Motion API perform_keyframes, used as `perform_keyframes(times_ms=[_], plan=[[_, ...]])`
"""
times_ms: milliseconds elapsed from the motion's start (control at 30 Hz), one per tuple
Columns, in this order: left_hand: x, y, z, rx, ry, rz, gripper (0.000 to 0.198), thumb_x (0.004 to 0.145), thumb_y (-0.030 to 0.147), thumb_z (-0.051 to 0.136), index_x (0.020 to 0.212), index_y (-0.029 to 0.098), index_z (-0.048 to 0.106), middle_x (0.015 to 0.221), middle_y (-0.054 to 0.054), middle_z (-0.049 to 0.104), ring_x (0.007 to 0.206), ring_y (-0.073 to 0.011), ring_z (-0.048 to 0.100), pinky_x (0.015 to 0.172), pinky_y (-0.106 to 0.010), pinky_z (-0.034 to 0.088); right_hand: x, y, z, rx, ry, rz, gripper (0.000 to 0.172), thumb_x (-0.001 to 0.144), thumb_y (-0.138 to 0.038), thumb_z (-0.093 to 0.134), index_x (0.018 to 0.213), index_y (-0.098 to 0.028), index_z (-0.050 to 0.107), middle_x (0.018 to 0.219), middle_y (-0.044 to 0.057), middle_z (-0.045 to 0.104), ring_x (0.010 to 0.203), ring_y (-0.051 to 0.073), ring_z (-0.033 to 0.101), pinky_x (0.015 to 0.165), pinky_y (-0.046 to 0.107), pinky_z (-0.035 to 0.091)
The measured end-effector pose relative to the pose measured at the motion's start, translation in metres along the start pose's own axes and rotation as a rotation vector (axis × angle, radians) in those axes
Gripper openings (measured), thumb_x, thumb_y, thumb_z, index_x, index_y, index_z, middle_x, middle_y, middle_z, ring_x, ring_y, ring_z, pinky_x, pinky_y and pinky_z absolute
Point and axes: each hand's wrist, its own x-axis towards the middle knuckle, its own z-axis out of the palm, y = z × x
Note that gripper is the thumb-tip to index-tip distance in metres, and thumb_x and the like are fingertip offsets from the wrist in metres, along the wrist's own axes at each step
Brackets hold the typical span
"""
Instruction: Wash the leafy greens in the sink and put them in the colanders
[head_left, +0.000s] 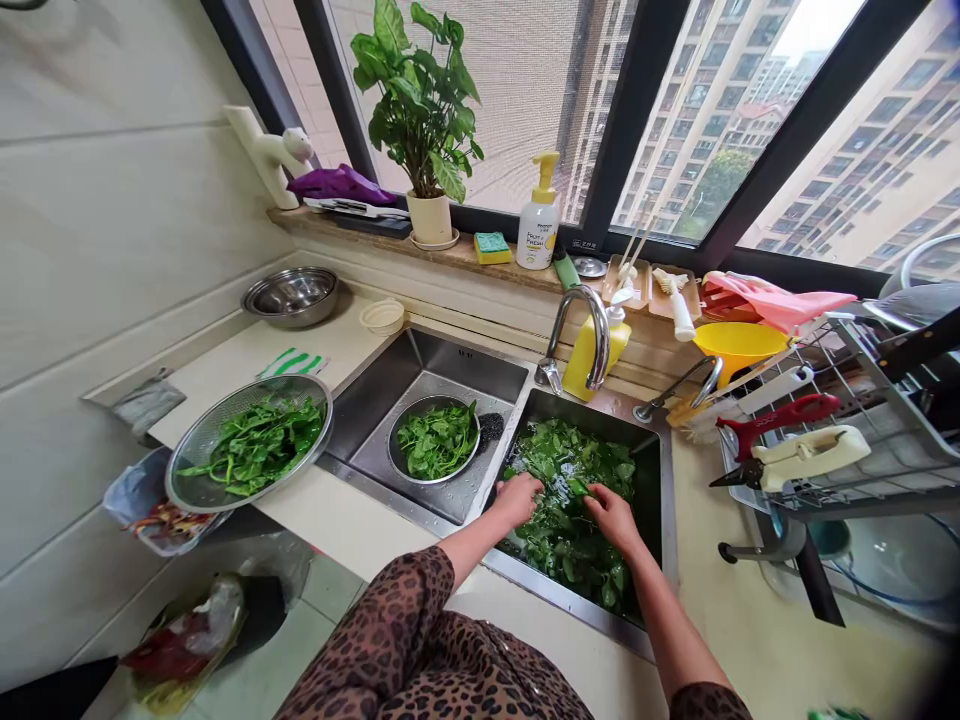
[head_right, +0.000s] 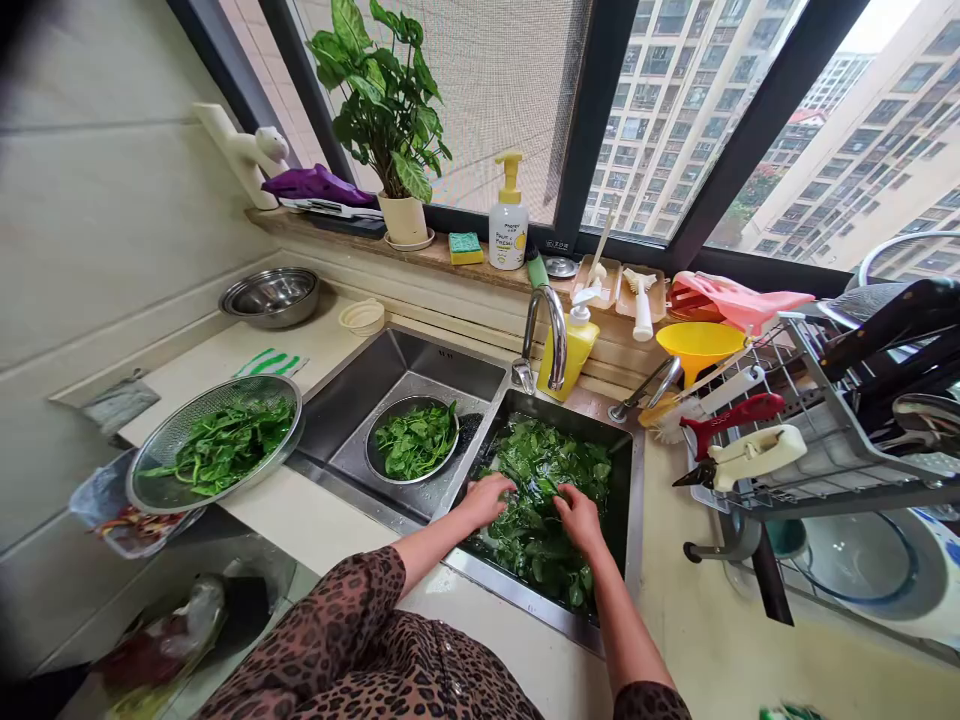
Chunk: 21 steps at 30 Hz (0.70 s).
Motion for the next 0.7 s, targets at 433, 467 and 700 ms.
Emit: perform_keyframes(times_ms=[433,467,700], plan=[[0.008,-0.023,0.021,-0.116,-0.211,-0.097,0.015,0.053,0.012,0.069,0.061,0.019,0.060,0.075,-0.004,0.061,0.097,-0.0300,0.052,0.092,-0.049,0.028,-0.009,0.033,0.032,-0.049,0.005,0.291,0.027,0.072,-0.022,0.036,0.084,-0.018,0.060,0.065,0.004,0.063,0.061,0.017,0.061,0.056,0.026,0.045],[0.010,-0.022,0.018,-0.163,-0.191,-0.081,0.016,0.055,0.013,0.068,0.068,0.019,0.061,0.078,-0.004,0.061,0.096,-0.0278,0.053,0.090,-0.045,0.031,-0.009,0.036,0.026,0.032,0.049,0.309,0.030,0.073,-0.024,0.034,0.091,-0.018,0.057,0.067,0.003,0.063,0.060,0.016,0.061,0.055,0.025,0.045],[0.006,-0.017,0.006,-0.730,-0.194,-0.071,0.025,0.077,0.035,0.052,0.093,0.017,0.045,0.082,-0.004,0.060,0.077,-0.0163,0.061,0.066,-0.026,0.043,-0.017,0.048,0.031,0.495,0.134,0.359,0.041,0.059,-0.022,0.042,0.099,-0.020,0.050,0.074,0.001,0.063,0.060,0.015,0.059,0.051,0.024,0.043]])
